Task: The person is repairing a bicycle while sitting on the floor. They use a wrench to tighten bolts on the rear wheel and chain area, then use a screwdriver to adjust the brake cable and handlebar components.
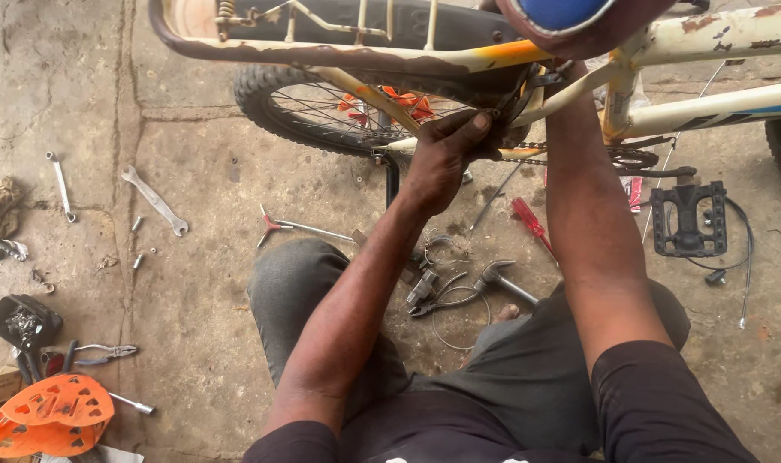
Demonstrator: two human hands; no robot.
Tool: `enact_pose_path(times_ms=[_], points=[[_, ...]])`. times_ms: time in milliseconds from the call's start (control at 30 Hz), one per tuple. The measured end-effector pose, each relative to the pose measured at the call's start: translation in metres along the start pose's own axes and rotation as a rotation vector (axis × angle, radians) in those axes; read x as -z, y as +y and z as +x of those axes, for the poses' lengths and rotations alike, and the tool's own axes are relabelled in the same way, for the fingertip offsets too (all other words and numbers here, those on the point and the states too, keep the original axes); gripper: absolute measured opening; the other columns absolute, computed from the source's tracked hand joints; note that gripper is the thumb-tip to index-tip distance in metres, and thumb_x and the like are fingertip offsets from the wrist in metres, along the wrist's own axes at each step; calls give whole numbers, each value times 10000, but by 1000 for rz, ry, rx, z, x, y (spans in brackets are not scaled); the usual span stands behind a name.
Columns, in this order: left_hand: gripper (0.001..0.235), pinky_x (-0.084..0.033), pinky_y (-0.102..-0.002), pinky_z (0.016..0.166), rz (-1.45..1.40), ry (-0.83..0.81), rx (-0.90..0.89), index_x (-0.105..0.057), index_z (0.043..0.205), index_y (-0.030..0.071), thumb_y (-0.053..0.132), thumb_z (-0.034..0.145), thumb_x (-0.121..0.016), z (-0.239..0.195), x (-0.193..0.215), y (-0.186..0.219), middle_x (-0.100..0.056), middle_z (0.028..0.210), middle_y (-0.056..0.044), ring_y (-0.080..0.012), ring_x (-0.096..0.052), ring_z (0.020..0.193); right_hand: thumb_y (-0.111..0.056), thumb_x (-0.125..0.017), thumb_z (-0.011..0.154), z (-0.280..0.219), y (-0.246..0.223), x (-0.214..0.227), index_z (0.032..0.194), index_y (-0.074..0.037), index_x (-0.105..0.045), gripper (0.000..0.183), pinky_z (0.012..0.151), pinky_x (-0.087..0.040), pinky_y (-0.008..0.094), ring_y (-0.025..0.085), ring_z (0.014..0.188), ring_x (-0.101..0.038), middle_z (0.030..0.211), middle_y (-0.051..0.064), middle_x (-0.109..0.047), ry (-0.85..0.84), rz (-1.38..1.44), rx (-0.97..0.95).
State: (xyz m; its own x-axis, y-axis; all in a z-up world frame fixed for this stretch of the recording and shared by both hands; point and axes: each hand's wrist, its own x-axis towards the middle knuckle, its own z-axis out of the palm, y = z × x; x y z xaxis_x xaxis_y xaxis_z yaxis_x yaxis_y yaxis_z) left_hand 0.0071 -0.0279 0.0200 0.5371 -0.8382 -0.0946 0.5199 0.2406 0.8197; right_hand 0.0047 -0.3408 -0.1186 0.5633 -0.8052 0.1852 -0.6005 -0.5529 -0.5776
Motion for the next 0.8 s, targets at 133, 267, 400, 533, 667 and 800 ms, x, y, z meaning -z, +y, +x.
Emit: enact_pose_path(times_ms=[133,267,400,533,667,800], points=[[340,-609,-375,816,276,34,-18,-732,1182,19,304,1011,-661,1,2,-2,-781,1017,-108,-227,-713,892,-136,-588,1081,8,-3,-1,1247,-5,-672,228,931,-537,384,222,1023,-669,1131,119,-688,-3,10,15],[320,-584,-329,919,556,69,-343,-712,1227,66,328,1065,-626,4,12,-2,-758,1084,-69,-175,-715,1014,-137,-590,1080,3,-3,0,1248,-7,-669,227,930,-537,381,221,1024,-667,1132,116,-686,-11,2,19],[259,-567,-323,885,703,242,-462,-723,1155,56,283,1053,-653,-6,9,-5,-741,1067,-73,-184,-711,1000,-138,-592,1079,8,-10,4,1249,-9,-666,226,930,-537,379,219,1024,-665,1133,114,-684,6,18,31],[282,-551,-320,916,690,348,-505,-680,1190,51,304,1081,-619,-17,4,-17,-729,1091,-71,-182,-695,1025,-139,-594,1078,2,1,5,1251,-11,-662,225,930,-536,376,217,1025,-664,1135,111,-682,13,13,18],[309,-552,-333,943,616,353,-480,-660,1233,52,322,1090,-609,-15,6,-23,-742,1108,-92,-187,-697,1035,-140,-596,1077,-5,1,0,1252,-13,-659,225,929,-536,374,216,1026,-662,1136,109,-680,7,16,16],[339,-539,-341,984,604,312,-426,-609,1315,45,302,1095,-581,-15,13,-28,-706,1218,-131,-196,-684,1116,-141,-597,1076,-8,-5,-4,1253,-15,-656,225,929,-536,371,214,1027,-660,1137,106,-678,-2,20,14]])
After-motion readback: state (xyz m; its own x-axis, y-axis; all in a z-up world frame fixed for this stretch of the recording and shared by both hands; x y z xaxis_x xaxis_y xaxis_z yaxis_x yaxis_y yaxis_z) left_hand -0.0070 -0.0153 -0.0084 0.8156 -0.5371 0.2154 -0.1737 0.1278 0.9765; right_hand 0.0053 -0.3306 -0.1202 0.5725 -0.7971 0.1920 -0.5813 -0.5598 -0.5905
